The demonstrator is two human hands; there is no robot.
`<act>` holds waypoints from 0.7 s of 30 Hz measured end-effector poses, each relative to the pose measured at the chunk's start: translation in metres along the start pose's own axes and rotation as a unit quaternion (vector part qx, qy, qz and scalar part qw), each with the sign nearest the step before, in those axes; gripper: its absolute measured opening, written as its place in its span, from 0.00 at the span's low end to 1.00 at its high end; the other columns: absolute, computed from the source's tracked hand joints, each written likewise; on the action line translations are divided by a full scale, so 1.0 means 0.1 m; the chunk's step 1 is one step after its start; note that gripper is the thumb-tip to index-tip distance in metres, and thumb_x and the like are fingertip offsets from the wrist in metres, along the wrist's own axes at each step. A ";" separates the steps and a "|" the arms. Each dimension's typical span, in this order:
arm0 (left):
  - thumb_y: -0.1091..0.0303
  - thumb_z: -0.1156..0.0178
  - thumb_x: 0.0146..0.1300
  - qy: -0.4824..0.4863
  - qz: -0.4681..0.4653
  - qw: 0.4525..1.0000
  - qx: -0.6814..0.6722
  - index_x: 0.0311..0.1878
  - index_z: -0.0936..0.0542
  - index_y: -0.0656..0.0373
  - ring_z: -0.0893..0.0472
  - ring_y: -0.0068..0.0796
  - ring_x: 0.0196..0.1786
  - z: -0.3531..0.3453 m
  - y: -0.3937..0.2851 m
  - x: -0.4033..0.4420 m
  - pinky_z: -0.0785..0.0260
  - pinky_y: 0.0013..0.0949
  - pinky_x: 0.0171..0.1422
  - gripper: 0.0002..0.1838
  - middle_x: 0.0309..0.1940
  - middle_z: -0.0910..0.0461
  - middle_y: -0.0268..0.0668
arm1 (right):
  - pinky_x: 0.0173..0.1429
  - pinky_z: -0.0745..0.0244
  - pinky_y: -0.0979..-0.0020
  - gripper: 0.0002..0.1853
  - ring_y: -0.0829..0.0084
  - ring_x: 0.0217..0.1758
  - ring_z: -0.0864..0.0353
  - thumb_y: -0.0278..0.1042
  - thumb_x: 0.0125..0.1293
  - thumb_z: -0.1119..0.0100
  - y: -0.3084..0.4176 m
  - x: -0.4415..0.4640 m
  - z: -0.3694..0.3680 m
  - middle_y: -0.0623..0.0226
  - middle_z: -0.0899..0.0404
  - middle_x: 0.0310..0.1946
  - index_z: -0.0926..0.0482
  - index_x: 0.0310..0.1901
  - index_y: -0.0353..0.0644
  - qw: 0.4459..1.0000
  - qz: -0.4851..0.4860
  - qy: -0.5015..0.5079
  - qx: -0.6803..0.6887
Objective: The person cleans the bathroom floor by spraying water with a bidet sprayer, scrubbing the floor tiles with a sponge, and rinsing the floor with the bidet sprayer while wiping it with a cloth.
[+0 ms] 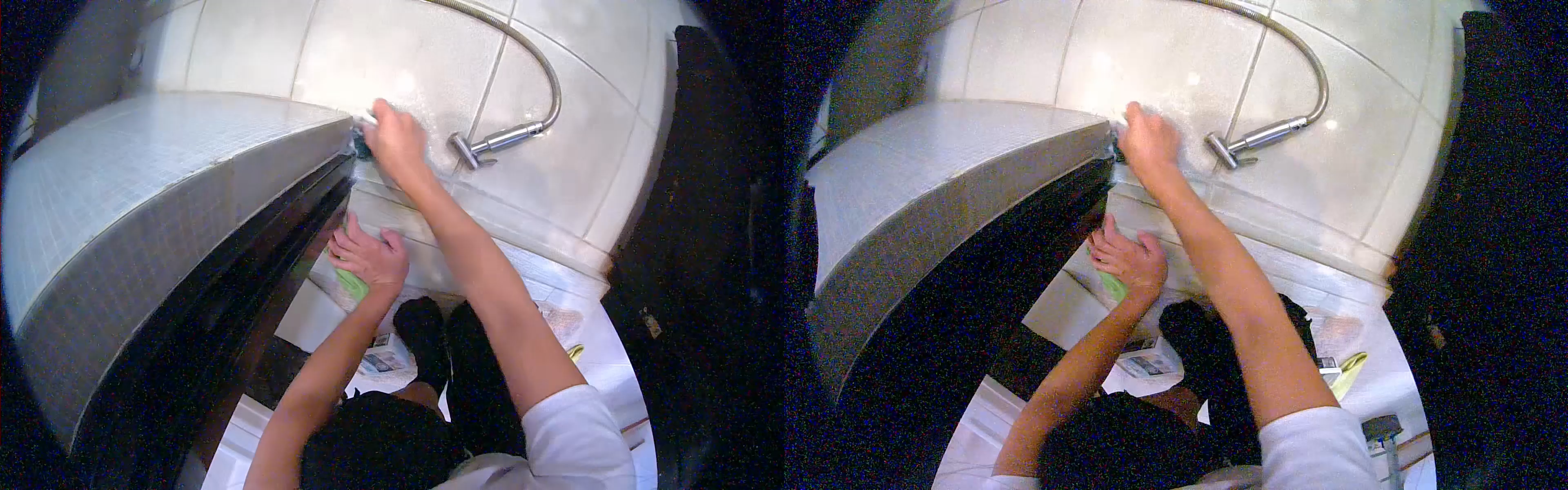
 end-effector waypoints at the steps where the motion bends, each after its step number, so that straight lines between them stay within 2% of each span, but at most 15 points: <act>1: 0.56 0.49 0.50 -0.004 0.000 1.000 0.005 0.63 0.40 0.58 0.47 0.58 0.65 0.00 0.00 -0.01 0.60 0.59 0.66 0.35 0.59 0.43 0.53 | 0.37 0.27 0.54 0.13 0.50 0.34 0.21 0.42 0.52 0.37 -0.02 -0.01 -0.02 0.52 0.21 0.26 0.26 0.34 0.44 1.000 -0.003 0.000 0.003; 3: 0.56 0.49 0.50 -0.005 -0.008 1.000 0.008 0.63 0.40 0.58 0.47 0.58 0.65 0.00 0.01 -0.02 0.60 0.59 0.66 0.36 0.59 0.43 0.53 | 0.39 0.26 0.55 0.13 0.50 0.36 0.21 0.42 0.53 0.38 -0.05 -0.06 -0.04 0.51 0.21 0.29 0.24 0.35 0.44 0.999 0.006 0.043 0.032; 4: 0.56 0.49 0.50 -0.011 -0.011 1.000 0.006 0.63 0.40 0.59 0.47 0.58 0.65 0.01 -0.01 -0.01 0.60 0.59 0.66 0.36 0.59 0.43 0.53 | 0.41 0.27 0.54 0.13 0.50 0.36 0.21 0.40 0.53 0.38 -0.10 -0.11 -0.03 0.51 0.20 0.29 0.24 0.36 0.42 0.993 0.014 0.118 0.004; 5: 0.56 0.49 0.50 -0.012 -0.011 1.000 0.003 0.63 0.40 0.59 0.47 0.58 0.65 0.02 -0.03 -0.01 0.60 0.59 0.66 0.36 0.59 0.43 0.53 | 0.41 0.27 0.54 0.13 0.50 0.36 0.21 0.40 0.53 0.38 -0.09 -0.09 0.01 0.51 0.20 0.29 0.24 0.36 0.42 0.993 0.015 0.116 0.002; 7: 0.56 0.49 0.50 0.024 0.014 0.999 0.016 0.63 0.41 0.59 0.48 0.58 0.65 0.01 -0.03 0.00 0.62 0.59 0.66 0.36 0.60 0.43 0.54 | 0.42 0.27 0.55 0.13 0.49 0.39 0.22 0.39 0.53 0.39 0.00 0.00 0.22 0.48 0.21 0.31 0.24 0.36 0.39 0.996 -0.011 0.058 0.068; 8: 0.56 0.49 0.50 0.020 0.012 1.000 0.014 0.63 0.41 0.59 0.48 0.58 0.65 0.01 -0.02 0.01 0.62 0.59 0.66 0.36 0.60 0.43 0.54 | 0.43 0.28 0.54 0.11 0.47 0.40 0.23 0.34 0.54 0.42 0.07 0.06 0.30 0.47 0.22 0.33 0.24 0.37 0.39 0.986 -0.036 0.009 0.162; 9: 0.55 0.50 0.50 -0.001 -0.006 1.000 0.004 0.63 0.41 0.60 0.47 0.60 0.64 0.00 -0.01 0.00 0.62 0.60 0.66 0.36 0.58 0.42 0.53 | 0.43 0.28 0.54 0.11 0.47 0.40 0.23 0.34 0.54 0.42 0.17 0.05 0.23 0.47 0.22 0.33 0.24 0.37 0.39 0.986 -0.035 0.005 0.164; 11: 0.54 0.50 0.49 -0.018 -0.027 0.999 -0.003 0.63 0.40 0.60 0.46 0.61 0.62 -0.03 0.03 -0.04 0.61 0.61 0.65 0.36 0.57 0.41 0.53 | 0.42 0.30 0.53 0.10 0.45 0.38 0.24 0.28 0.54 0.46 0.39 -0.12 0.15 0.48 0.24 0.33 0.24 0.40 0.40 0.967 0.126 -0.079 0.209; 13: 0.54 0.49 0.49 -0.010 -0.024 1.000 0.013 0.63 0.41 0.60 0.46 0.61 0.62 -0.06 0.02 -0.04 0.62 0.61 0.65 0.37 0.57 0.41 0.53 | 0.38 0.29 0.52 0.12 0.47 0.34 0.24 0.25 0.55 0.49 0.18 -0.29 0.17 0.52 0.25 0.32 0.25 0.42 0.42 0.970 0.139 -0.104 0.172; 15: 0.56 0.49 0.50 0.015 -0.011 1.000 0.000 0.64 0.42 0.60 0.48 0.60 0.64 -0.03 0.01 -0.03 0.64 0.60 0.66 0.37 0.59 0.43 0.55 | 0.36 0.27 0.52 0.12 0.52 0.34 0.22 0.30 0.57 0.48 -0.17 -0.45 0.06 0.54 0.24 0.33 0.25 0.44 0.44 0.990 0.133 0.042 -0.015; 16: 0.57 0.49 0.51 0.043 0.002 0.999 -0.009 0.64 0.43 0.61 0.50 0.58 0.66 -0.04 0.02 -0.01 0.66 0.59 0.67 0.37 0.61 0.45 0.56 | 0.36 0.27 0.52 0.12 0.52 0.34 0.22 0.30 0.57 0.48 -0.20 -0.42 0.08 0.54 0.24 0.33 0.25 0.44 0.44 0.990 0.135 0.038 -0.016; 18: 0.57 0.49 0.51 0.037 0.000 0.999 -0.009 0.65 0.44 0.61 0.50 0.58 0.66 0.01 -0.01 0.01 0.66 0.59 0.68 0.37 0.61 0.45 0.56 | 0.36 0.25 0.53 0.11 0.56 0.35 0.20 0.35 0.59 0.48 -0.22 -0.37 0.02 0.57 0.22 0.34 0.25 0.44 0.47 0.980 0.151 0.076 -0.107; 20: 0.57 0.48 0.50 0.033 -0.008 0.999 -0.006 0.65 0.45 0.61 0.51 0.59 0.66 0.00 0.00 -0.01 0.67 0.59 0.68 0.38 0.61 0.45 0.56 | 0.37 0.26 0.53 0.11 0.56 0.36 0.19 0.40 0.60 0.47 -0.19 0.20 0.04 0.57 0.21 0.35 0.25 0.43 0.48 0.989 0.108 0.023 -0.097; 21: 0.57 0.48 0.50 0.022 -0.015 1.000 -0.004 0.64 0.43 0.61 0.49 0.61 0.64 -0.03 0.02 -0.02 0.65 0.60 0.67 0.38 0.59 0.43 0.55 | 0.38 0.27 0.52 0.11 0.55 0.36 0.20 0.41 0.61 0.47 -0.13 0.47 0.15 0.57 0.20 0.34 0.26 0.42 0.47 0.984 0.132 -0.089 -0.083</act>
Point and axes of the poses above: each hand's wrist, its own x-axis towards the middle knuckle, its own z-axis out of the back of the hand, y = z × x, the point moved 5 cm from there along x, towards the middle knuckle
